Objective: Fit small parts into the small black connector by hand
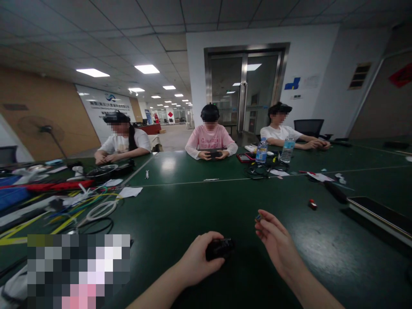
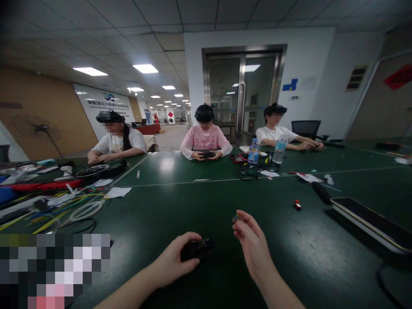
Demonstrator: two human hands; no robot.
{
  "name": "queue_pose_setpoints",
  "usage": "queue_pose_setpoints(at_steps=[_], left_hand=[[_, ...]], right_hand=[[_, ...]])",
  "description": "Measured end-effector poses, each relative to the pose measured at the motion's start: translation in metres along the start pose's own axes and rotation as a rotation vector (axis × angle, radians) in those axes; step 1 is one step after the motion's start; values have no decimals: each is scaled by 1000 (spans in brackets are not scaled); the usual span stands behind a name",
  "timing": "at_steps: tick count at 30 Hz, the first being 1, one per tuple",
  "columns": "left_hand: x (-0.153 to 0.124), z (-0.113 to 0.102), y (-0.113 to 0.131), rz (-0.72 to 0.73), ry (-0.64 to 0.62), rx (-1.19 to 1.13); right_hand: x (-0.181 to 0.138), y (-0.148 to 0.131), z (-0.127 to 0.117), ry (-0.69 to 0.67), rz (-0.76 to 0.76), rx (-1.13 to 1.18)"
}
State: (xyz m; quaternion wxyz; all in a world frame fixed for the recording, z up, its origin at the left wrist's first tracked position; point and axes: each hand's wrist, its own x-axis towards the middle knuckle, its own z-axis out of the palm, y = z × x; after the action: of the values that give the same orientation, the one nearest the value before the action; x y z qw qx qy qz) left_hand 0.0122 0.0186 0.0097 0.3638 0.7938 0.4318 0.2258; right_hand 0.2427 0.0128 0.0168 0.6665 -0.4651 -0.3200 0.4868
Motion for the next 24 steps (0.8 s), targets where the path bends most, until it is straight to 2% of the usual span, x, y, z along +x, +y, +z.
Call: queue_pose_setpoints(at_steps=[8,16,24], left_hand=[[1,-1,-2,-26,-13,-94],[-3,-7,9,40,-65,-192],[-1,-7,6,-16,-94,-318]], right_hand=[[0,-1,1,-14,47,130],[-1,-2,1,-67,72,145],[-3,-1,1,-91,88,135]])
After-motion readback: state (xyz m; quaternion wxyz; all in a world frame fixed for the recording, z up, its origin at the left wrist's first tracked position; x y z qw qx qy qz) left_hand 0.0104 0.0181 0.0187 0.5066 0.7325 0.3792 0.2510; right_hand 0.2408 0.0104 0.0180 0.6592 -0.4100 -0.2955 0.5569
